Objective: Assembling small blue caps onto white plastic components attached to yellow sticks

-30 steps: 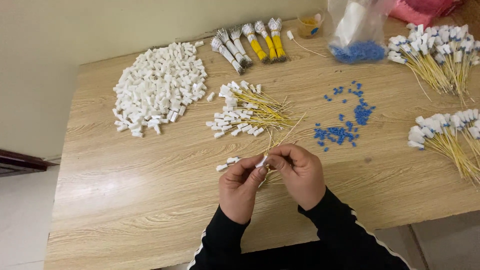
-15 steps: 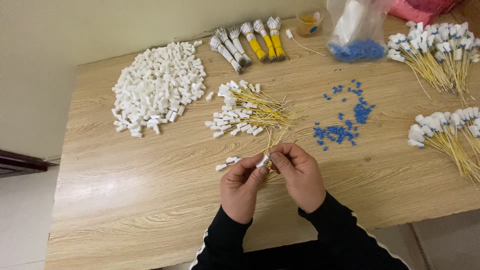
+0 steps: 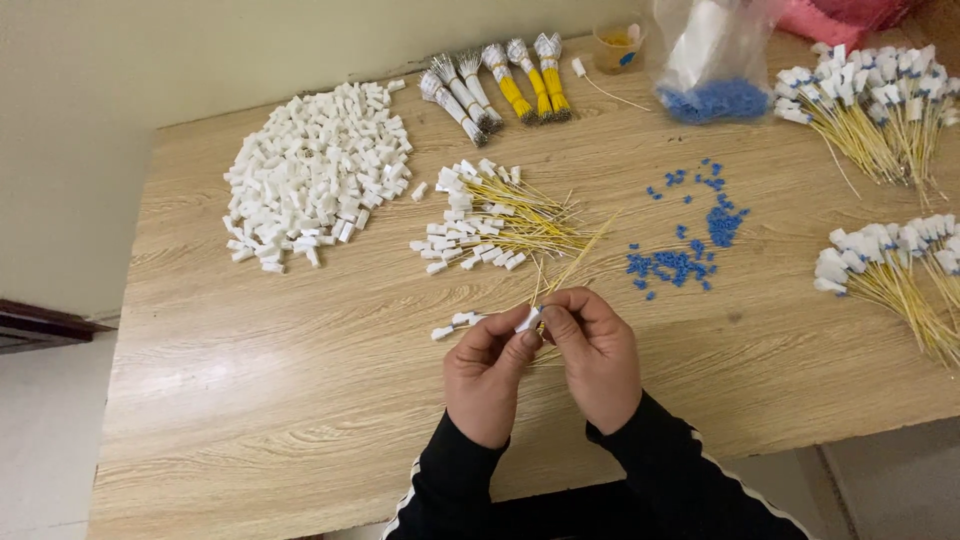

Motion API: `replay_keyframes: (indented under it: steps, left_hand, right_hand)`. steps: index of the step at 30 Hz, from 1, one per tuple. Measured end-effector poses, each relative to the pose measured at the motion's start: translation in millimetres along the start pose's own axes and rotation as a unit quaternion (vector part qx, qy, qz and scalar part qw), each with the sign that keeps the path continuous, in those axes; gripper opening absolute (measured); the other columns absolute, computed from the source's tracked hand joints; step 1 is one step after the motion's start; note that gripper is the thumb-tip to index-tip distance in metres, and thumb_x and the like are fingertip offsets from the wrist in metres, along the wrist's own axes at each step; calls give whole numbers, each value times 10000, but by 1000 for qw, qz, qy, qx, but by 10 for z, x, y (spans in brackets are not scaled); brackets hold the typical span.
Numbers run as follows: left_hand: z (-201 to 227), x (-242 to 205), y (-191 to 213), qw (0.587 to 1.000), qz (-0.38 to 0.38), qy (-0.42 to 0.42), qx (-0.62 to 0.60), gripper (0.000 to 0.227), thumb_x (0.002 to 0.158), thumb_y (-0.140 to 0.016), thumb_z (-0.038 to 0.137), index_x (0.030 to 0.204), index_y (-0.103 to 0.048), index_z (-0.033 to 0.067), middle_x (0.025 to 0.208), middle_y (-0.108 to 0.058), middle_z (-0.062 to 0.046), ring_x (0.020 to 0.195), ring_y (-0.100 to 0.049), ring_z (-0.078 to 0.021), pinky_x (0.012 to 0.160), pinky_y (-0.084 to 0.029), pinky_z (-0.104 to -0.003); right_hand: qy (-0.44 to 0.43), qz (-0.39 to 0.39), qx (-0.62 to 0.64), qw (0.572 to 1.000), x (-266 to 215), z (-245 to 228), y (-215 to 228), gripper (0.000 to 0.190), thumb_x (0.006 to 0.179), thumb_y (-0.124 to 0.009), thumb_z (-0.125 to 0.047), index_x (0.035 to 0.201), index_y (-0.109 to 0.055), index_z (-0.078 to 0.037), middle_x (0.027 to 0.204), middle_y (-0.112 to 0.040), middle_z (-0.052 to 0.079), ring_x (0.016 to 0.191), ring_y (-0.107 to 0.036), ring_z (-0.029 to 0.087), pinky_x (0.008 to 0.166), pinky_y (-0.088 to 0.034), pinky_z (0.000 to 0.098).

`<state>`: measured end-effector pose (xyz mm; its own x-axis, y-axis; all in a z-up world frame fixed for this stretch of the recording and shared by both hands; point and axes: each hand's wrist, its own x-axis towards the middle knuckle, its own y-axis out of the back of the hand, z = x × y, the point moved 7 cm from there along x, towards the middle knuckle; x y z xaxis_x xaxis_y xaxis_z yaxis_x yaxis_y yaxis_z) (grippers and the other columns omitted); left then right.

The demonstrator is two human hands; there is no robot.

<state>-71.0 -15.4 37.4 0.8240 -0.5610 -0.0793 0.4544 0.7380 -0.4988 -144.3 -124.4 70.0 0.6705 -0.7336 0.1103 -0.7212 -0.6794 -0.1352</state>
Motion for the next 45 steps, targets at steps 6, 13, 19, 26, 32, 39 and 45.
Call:
replay_keyframes:
  steps: [6,13,19,26,32,39,45]
  left_hand:
    - [95,-21,-58,1000,-8,-16,-18,256,822,-686,-40,1077,-676,-35,991,-726,-190,905,-701,-232,868,-595,-359]
    - [50,35,77,999,32,-5,38,242,808,-731,42,1044,-716,-10,881,-744,-142,741,-649,-151,705,-540,-275]
    - [43,52,106,999,17,-23,19,220,835,-704,50,1045,-705,-18,790,-714,-151,666,-627,-187,683,-543,-313]
    - [46,81,127,998,9,-34,48,182,859,-685,61,1022,-699,-19,734,-675,-134,645,-595,-179,654,-510,-292]
    - [21,117,150,999,8,-19,42,188,861,-678,45,1034,-696,-26,730,-665,-140,639,-587,-181,644,-515,-289]
    - [-78,187,212,999,16,28,10,238,861,-667,20,1075,-678,-85,809,-708,-220,672,-690,-216,622,-601,-299]
    - [-150,211,227,999,6,40,-3,227,878,-654,33,1070,-672,-85,818,-703,-207,678,-688,-204,620,-591,-276]
  right_hand:
    - [17,-3,-24,1000,-7,-61,-37,94,925,-624,-142,959,-657,-61,801,-645,-1,729,-575,74,701,-491,210]
    - [101,-30,-98,990,-20,-279,-120,132,959,-560,-154,1011,-650,-73,961,-629,47,878,-608,132,806,-480,244]
    - [141,-39,-63,987,-58,-291,-157,107,947,-569,-113,992,-635,-42,921,-581,88,745,-607,158,647,-547,259]
    - [196,-26,-116,973,-77,-272,-155,92,954,-570,-112,1010,-626,-65,923,-623,74,850,-600,179,787,-496,290]
    - [191,-34,-101,976,-47,-189,-161,81,955,-558,-93,995,-614,-49,924,-616,89,816,-607,178,752,-512,289]
    - [148,-49,-36,987,16,-167,-109,142,893,-612,25,1018,-661,72,839,-616,125,775,-585,168,700,-504,341]
    - [180,-36,-79,980,-10,-301,-130,134,882,-620,27,995,-682,67,809,-620,141,742,-600,192,691,-500,356]
